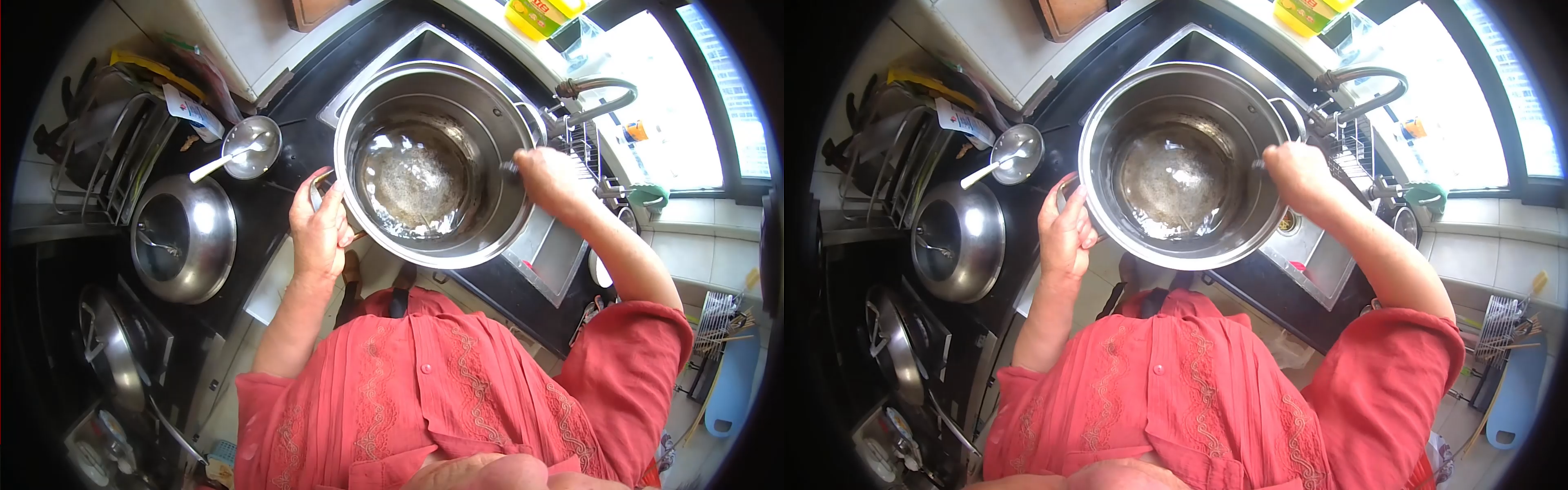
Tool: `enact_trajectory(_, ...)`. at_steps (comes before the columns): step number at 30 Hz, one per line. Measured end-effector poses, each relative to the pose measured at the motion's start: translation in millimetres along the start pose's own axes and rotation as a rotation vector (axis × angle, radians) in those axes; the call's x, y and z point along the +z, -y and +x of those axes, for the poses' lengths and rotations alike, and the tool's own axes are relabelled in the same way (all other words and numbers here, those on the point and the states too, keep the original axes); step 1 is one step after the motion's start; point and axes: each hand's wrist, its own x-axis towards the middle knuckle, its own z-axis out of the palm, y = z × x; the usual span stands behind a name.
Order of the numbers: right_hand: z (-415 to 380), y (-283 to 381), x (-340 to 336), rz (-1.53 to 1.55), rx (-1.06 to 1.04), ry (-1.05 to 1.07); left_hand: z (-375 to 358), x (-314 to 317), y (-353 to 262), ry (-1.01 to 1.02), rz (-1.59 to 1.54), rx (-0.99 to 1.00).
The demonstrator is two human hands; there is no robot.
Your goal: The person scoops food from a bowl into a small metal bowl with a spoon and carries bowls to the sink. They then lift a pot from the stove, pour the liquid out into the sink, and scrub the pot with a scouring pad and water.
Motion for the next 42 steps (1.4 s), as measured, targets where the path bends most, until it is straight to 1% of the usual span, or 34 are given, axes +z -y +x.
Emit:
enact_trajectory(2,-3,6,18,0.027,-0.191,-0.034,3,-2,-2,-0.008,-0.013,-0.024)
enact_trajectory(4,4,31,16,0.144,-0.268,-0.139,6,-5,-4,0.070,-0.017,-0.131)
enact_trajectory(6,32,56,31,0.159,-0.381,-0.132,3,-3,-2,0.082,0.007,-0.131)
enact_trajectory(8,66,78,61,0.229,-0.534,-0.257,0,-3,-2,0.083,0.026,-0.124)
enact_trajectory(10,107,92,78,-0.005,-0.586,-0.214,-3,-4,-3,0.098,0.043,-0.115)
enact_trajectory(12,147,94,96,-0.130,-0.570,-0.369,0,-7,-3,0.112,0.024,-0.125)
enact_trajectory(13,159,87,96,-0.126,-0.625,-0.386,0,-7,-3,0.107,0.018,-0.125)
enact_trajectory(14,160,79,100,-0.158,-0.635,-0.354,1,-9,-3,0.103,0.008,-0.122)
enact_trajectory(16,156,58,119,-0.199,-0.672,-0.222,3,-12,0,0.110,-0.026,-0.097)
enact_trajectory(18,137,39,118,-0.391,-0.663,0.218,0,-4,1,0.045,-0.013,-0.081)
enact_trajectory(19,132,36,107,-0.402,-0.662,0.218,-2,-2,-2,0.058,-0.034,-0.085)
enact_trajectory(21,121,25,76,-0.538,-0.751,-0.124,-1,-3,0,0.060,-0.049,-0.070)
enact_trajectory(22,120,32,46,-0.586,-0.759,-0.290,-2,-2,2,0.066,-0.047,-0.065)
enact_trajectory(23,125,35,25,-0.587,-0.768,-0.424,-3,0,1,0.063,-0.042,-0.051)
enact_trajectory(24,133,32,6,-0.550,-0.832,-0.539,-4,1,1,0.074,-0.037,-0.052)
enact_trajectory(26,155,13,0,-0.496,-0.868,-0.579,-5,0,1,0.117,-0.039,-0.029)
enact_trajectory(27,144,7,4,-0.494,-0.862,-0.578,-4,0,3,0.085,-0.028,-0.021)
enact_trajectory(29,101,0,19,-0.663,-0.600,-0.143,-3,-3,4,0.093,-0.050,-0.012)
enact_trajectory(30,78,7,37,-0.671,-0.493,0.034,-3,-5,5,0.097,-0.072,0.001)
enact_trajectory(31,56,19,45,-0.608,-0.486,0.193,-2,-3,4,0.090,-0.076,-0.001)
enact_trajectory(32,39,29,48,-0.482,-0.525,0.300,-3,0,1,0.057,-0.048,0.000)
enact_trajectory(33,29,36,54,-0.335,-0.593,0.370,-3,3,1,0.027,-0.017,0.000)
enact_trajectory(34,26,39,46,-0.164,-0.674,0.477,-1,3,2,0.027,-0.011,-0.002)
enact_trajectory(36,30,22,47,-0.296,-0.607,0.366,3,2,2,0.038,-0.008,0.021)
enact_trajectory(37,43,14,41,-0.572,-0.468,0.325,2,2,4,0.036,0.009,0.023)
enact_trajectory(38,57,-10,41,-0.665,-0.528,0.057,1,1,5,0.044,0.013,0.016)
enact_trajectory(39,73,-16,25,-0.766,-0.551,-0.089,0,-2,8,0.065,0.018,0.024)
enact_trajectory(40,95,-25,33,-0.685,-0.536,-0.197,0,-3,8,0.087,0.027,0.036)
enact_trajectory(41,98,-17,18,-0.776,-0.593,-0.356,1,-4,9,0.065,0.036,0.036)
enact_trajectory(42,103,-19,20,-0.769,-0.586,-0.354,2,-6,9,0.076,0.030,0.032)
